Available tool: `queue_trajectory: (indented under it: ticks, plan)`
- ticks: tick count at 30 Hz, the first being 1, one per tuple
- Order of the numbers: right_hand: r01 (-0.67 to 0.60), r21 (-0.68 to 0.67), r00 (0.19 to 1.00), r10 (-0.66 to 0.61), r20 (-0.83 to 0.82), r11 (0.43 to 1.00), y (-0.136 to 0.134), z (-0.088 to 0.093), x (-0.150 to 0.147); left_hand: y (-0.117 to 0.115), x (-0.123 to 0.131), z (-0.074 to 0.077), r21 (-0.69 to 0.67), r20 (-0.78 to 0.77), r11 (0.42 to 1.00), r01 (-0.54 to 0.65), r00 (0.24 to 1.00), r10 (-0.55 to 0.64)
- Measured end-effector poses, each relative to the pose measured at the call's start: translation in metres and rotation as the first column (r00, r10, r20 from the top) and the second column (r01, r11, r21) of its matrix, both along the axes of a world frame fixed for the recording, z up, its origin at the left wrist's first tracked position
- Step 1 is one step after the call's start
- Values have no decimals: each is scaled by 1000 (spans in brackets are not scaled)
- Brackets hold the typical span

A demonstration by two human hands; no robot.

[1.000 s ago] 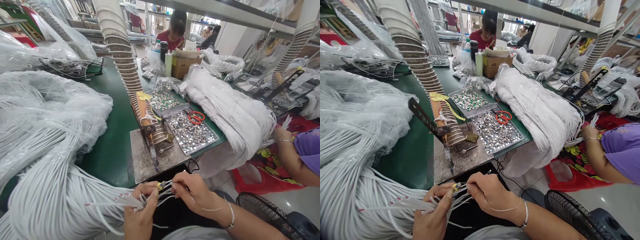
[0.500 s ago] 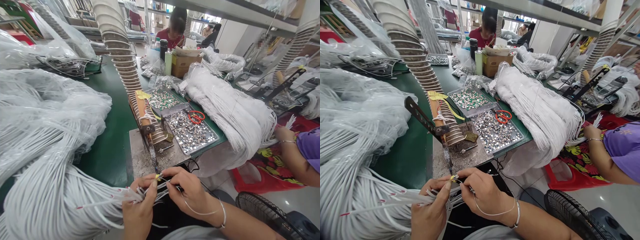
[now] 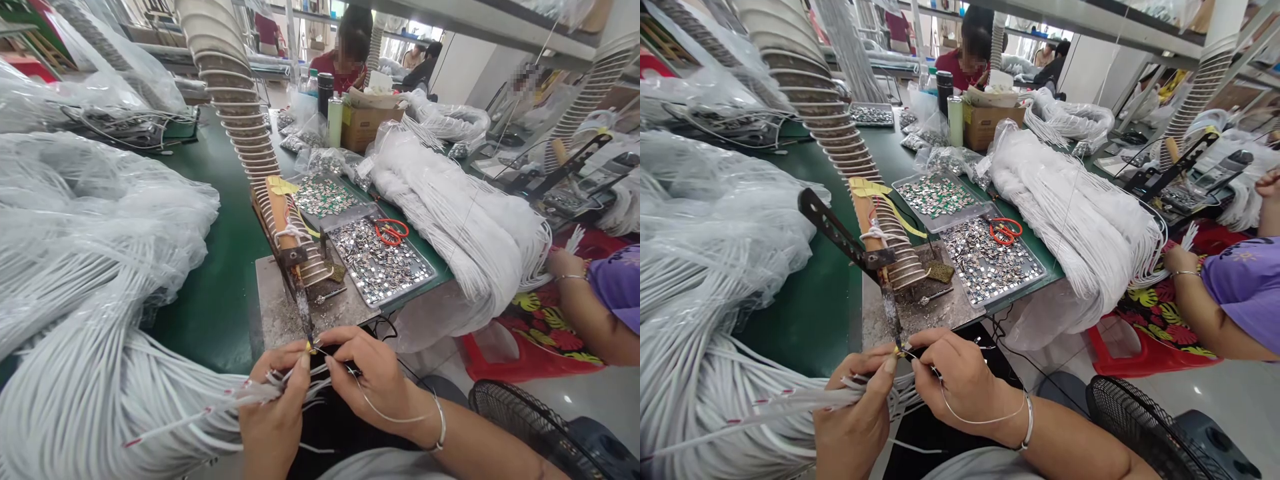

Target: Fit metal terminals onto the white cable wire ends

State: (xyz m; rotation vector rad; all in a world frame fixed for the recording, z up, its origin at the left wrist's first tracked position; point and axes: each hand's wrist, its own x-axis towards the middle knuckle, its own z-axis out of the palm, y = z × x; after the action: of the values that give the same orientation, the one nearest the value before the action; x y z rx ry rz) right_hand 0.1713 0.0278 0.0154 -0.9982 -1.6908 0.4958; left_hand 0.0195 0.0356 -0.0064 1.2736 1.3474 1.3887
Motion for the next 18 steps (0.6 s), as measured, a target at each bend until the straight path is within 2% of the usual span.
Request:
queue_trajectory:
  ticks: [4,7,11,14,18]
  plan:
    - [2,7,1000,-2,7,1000,1,0,0,0,-2,-1,57,-40,998,15,999,-13]
    - [-5,7,1000,5,11,1000,1,-3,1,2,-5,1,102,-159,994,50,987,-33]
    - [-16,-20,1000,16,18,1000,0,-9,2,2,-8,0,21,-236,999,47,971,-40]
    - [-31,-18,999,32,25,999,-2,-12,1,-1,-6,-8,-81,-135,997,12,991,-23]
    - [-28,-14,999,28,31,1000,-2,-14,1,-3,-5,-18,-200,103,980,-1,994,22]
